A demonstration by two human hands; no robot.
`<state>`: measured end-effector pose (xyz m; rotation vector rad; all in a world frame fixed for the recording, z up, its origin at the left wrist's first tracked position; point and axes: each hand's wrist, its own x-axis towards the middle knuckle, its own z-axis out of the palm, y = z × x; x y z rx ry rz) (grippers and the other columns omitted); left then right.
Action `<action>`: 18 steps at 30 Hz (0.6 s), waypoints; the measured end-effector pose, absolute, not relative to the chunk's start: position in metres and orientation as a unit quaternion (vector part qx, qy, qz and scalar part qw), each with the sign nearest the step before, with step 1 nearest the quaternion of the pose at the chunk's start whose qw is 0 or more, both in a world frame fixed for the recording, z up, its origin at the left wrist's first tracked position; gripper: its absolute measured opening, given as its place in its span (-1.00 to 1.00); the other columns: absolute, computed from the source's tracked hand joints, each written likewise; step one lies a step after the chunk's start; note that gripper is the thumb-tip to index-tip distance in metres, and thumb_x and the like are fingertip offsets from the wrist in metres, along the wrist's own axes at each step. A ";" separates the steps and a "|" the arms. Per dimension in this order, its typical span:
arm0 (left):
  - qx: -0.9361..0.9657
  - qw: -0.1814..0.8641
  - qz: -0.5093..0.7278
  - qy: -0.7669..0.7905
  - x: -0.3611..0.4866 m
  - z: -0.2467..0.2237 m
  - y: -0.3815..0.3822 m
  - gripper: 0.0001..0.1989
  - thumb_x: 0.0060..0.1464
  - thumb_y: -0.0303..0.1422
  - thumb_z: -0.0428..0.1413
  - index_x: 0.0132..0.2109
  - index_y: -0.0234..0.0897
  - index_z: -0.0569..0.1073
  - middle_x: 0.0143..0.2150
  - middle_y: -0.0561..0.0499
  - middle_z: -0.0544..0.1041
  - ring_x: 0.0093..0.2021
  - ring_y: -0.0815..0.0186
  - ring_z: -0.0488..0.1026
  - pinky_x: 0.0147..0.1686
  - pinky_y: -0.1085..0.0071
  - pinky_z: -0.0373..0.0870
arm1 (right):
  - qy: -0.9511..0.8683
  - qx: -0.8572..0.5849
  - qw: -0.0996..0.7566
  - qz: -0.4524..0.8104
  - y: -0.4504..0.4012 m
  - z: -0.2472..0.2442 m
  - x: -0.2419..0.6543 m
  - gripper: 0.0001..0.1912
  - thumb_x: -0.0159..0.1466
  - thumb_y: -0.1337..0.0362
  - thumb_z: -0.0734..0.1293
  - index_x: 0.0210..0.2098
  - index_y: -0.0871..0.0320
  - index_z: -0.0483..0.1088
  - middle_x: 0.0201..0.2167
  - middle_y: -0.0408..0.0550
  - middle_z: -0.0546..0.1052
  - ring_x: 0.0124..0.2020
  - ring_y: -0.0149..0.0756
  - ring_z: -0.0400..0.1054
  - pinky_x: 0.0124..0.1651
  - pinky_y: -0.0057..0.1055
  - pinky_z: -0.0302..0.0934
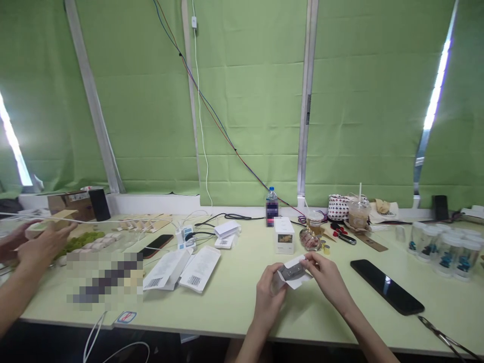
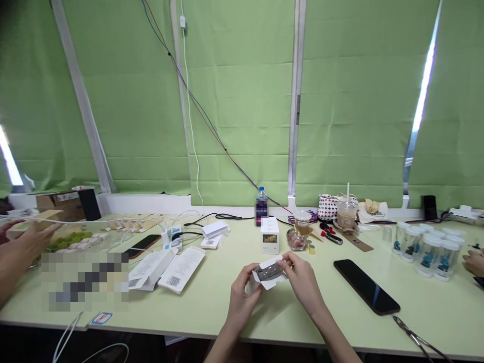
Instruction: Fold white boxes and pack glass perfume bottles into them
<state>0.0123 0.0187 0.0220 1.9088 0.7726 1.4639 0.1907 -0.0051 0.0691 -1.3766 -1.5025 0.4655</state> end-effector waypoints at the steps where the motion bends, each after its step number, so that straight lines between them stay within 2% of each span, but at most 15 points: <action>1: 0.717 0.305 0.555 0.291 0.013 0.022 0.019 -0.63 -0.02 -0.55 0.08 -0.03 -0.20 0.38 -0.08 -0.02 0.50 -0.08 0.22 0.44 -0.09 0.35 0.35 | -0.631 -0.573 0.491 0.178 -0.006 0.069 0.191 -0.75 0.25 0.09 0.23 -0.38 0.11 0.41 -0.52 -0.13 0.51 -0.49 -0.26 0.36 -0.42 -0.44 0.15; 4: 0.698 0.322 0.565 0.300 0.014 0.024 0.019 -0.56 -0.06 -0.54 0.10 0.02 -0.21 0.34 -0.05 -0.03 0.49 -0.05 0.20 0.44 -0.05 0.31 0.36 | -0.656 -0.580 0.474 0.092 -0.010 0.069 0.185 -0.79 0.30 0.17 0.18 -0.37 0.10 0.36 -0.46 -0.11 0.53 -0.45 -0.25 0.38 -0.39 -0.43 0.16; 8: 0.681 0.341 0.569 0.310 0.013 0.016 0.019 -0.51 -0.03 -0.51 0.10 0.08 -0.19 0.23 -0.02 -0.05 0.46 -0.08 0.22 0.47 -0.07 0.29 0.42 | -0.691 -0.564 0.448 -0.060 -0.014 0.065 0.174 -0.70 0.37 0.16 0.10 -0.33 0.12 0.37 -0.39 -0.05 0.51 -0.39 -0.24 0.40 -0.34 -0.40 0.17; 11: 0.711 0.298 0.574 0.275 0.012 0.004 0.022 -0.53 0.04 -0.51 0.06 0.09 -0.17 0.15 0.14 -0.13 0.36 0.07 0.20 0.41 0.01 0.23 0.38 | -0.696 -0.558 0.436 -0.121 -0.017 0.066 0.167 -0.63 0.40 0.12 0.04 -0.30 0.13 0.37 -0.39 -0.03 0.50 -0.40 -0.24 0.41 -0.36 -0.40 0.17; 14: 0.750 0.246 0.568 0.233 0.013 -0.003 0.025 -0.52 0.10 -0.53 0.03 0.11 -0.12 0.07 0.27 -0.18 0.20 0.18 0.20 0.30 0.06 0.17 0.34 | -0.689 -0.551 0.453 -0.130 -0.022 0.072 0.168 -0.62 0.41 0.11 0.02 -0.28 0.14 0.36 -0.38 -0.04 0.50 -0.41 -0.26 0.42 -0.35 -0.41 0.19; 16: 0.762 0.244 0.551 0.237 0.013 -0.001 0.027 -0.50 0.11 -0.53 0.02 0.14 -0.10 0.05 0.25 -0.18 0.23 0.12 0.24 0.37 0.02 0.20 0.37 | -0.675 -0.538 0.488 -0.129 -0.028 0.081 0.172 -0.65 0.41 0.12 0.03 -0.27 0.14 0.35 -0.36 -0.03 0.51 -0.38 -0.27 0.43 -0.32 -0.42 0.21; 18: 0.762 0.256 0.531 0.267 0.010 0.006 0.030 -0.51 0.12 -0.51 0.03 0.14 -0.10 0.07 0.15 -0.13 0.34 -0.01 0.27 0.44 -0.03 0.24 0.40 | -0.644 -0.533 0.532 -0.139 -0.036 0.092 0.181 -0.67 0.40 0.11 0.06 -0.26 0.14 0.34 -0.34 -0.02 0.51 -0.33 -0.26 0.43 -0.28 -0.42 0.22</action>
